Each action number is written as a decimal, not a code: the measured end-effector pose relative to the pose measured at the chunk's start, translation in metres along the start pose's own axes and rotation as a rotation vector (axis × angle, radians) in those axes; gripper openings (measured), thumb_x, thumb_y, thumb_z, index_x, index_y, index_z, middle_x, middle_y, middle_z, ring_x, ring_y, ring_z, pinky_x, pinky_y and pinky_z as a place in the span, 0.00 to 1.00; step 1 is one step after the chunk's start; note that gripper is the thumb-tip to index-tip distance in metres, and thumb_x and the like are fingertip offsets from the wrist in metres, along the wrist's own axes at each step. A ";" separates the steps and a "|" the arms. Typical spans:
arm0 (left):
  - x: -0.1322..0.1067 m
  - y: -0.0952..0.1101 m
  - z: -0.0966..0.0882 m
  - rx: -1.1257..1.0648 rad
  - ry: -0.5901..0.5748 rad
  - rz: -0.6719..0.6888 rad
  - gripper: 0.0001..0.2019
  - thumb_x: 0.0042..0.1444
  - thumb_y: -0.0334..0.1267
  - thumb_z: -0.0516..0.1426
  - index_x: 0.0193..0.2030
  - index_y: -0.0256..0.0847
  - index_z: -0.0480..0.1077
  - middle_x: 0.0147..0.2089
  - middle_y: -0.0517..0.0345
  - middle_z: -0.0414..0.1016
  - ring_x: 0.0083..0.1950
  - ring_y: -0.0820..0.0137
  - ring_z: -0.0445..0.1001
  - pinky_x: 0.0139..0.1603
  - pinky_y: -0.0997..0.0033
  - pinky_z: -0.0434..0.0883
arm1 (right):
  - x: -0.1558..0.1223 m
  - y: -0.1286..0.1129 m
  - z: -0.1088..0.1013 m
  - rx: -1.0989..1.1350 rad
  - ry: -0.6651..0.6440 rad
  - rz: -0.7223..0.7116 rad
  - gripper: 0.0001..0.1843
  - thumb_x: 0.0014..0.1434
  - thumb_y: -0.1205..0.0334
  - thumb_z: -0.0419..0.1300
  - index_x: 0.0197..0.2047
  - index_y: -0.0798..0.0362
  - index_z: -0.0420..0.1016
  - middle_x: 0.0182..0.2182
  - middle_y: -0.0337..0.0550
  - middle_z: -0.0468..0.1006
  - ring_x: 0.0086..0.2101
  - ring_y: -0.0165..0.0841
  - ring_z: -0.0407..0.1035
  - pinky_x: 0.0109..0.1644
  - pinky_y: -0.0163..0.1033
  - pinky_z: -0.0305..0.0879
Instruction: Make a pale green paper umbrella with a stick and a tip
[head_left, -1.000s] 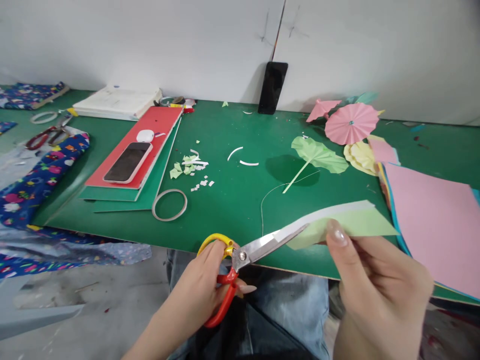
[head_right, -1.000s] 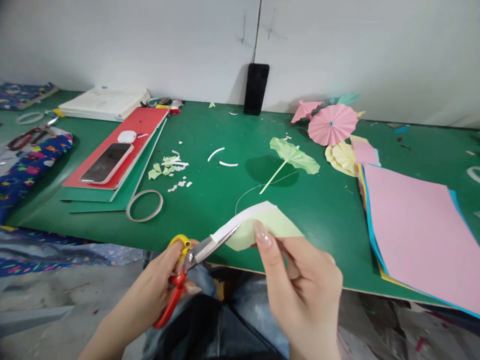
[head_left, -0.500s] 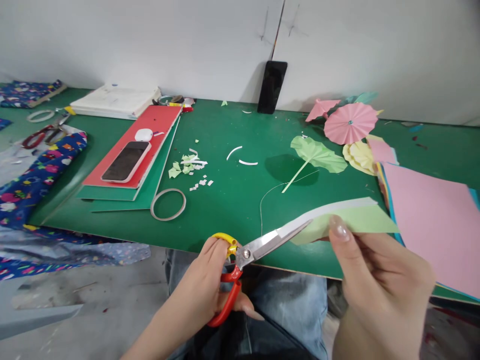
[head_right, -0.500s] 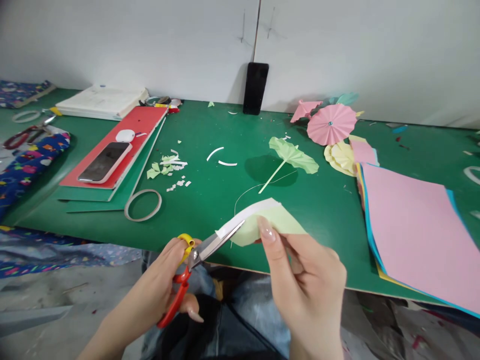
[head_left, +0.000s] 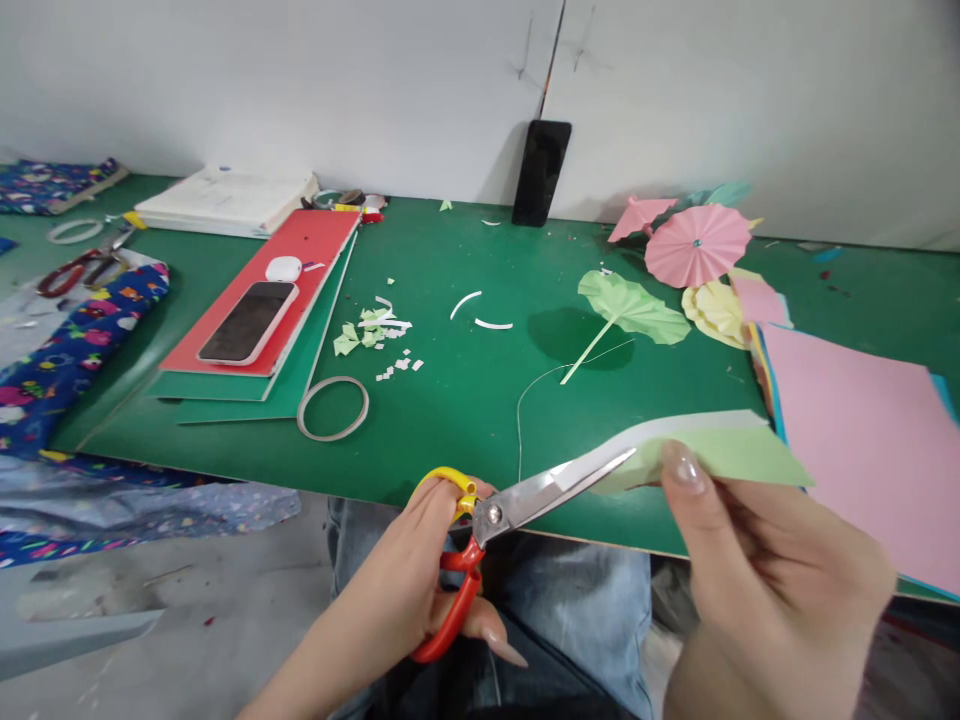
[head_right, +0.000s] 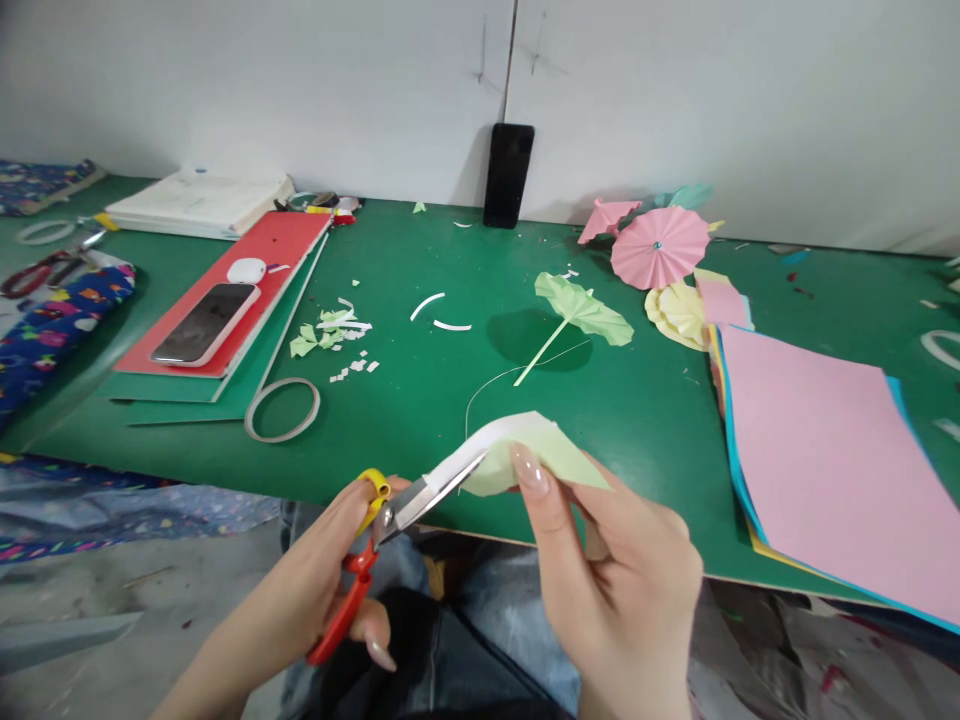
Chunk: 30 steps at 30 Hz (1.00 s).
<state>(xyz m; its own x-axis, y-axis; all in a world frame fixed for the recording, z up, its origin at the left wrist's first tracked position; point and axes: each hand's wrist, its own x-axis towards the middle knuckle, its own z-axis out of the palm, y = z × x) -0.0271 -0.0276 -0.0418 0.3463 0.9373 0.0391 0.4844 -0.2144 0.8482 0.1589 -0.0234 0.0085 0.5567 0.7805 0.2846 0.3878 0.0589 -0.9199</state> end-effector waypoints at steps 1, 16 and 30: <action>0.000 0.000 0.000 0.002 -0.020 -0.004 0.19 0.45 0.33 0.60 0.47 0.43 0.66 0.47 0.48 0.72 0.47 0.57 0.74 0.46 0.59 0.76 | 0.000 0.000 0.000 -0.003 -0.003 -0.012 0.09 0.54 0.58 0.64 0.25 0.51 0.77 0.18 0.34 0.60 0.22 0.27 0.52 0.26 0.37 0.48; 0.008 0.006 -0.002 0.058 -0.026 0.077 0.21 0.37 0.27 0.63 0.39 0.40 0.64 0.38 0.58 0.72 0.39 0.67 0.73 0.41 0.70 0.74 | -0.001 -0.005 -0.006 -0.067 0.003 -0.063 0.11 0.54 0.59 0.64 0.22 0.50 0.74 0.18 0.35 0.64 0.21 0.27 0.53 0.25 0.37 0.49; 0.005 0.005 0.000 -0.064 0.017 -0.035 0.22 0.35 0.41 0.70 0.38 0.40 0.70 0.41 0.52 0.77 0.47 0.58 0.76 0.49 0.64 0.75 | 0.001 -0.001 -0.011 -0.102 -0.037 -0.194 0.04 0.55 0.64 0.64 0.32 0.48 0.81 0.18 0.35 0.67 0.21 0.28 0.57 0.25 0.37 0.50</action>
<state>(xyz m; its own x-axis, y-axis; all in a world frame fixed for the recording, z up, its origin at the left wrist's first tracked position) -0.0231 -0.0244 -0.0375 0.3165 0.9484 0.0175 0.4436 -0.1643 0.8810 0.1674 -0.0298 0.0122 0.4381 0.7829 0.4418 0.5585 0.1481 -0.8162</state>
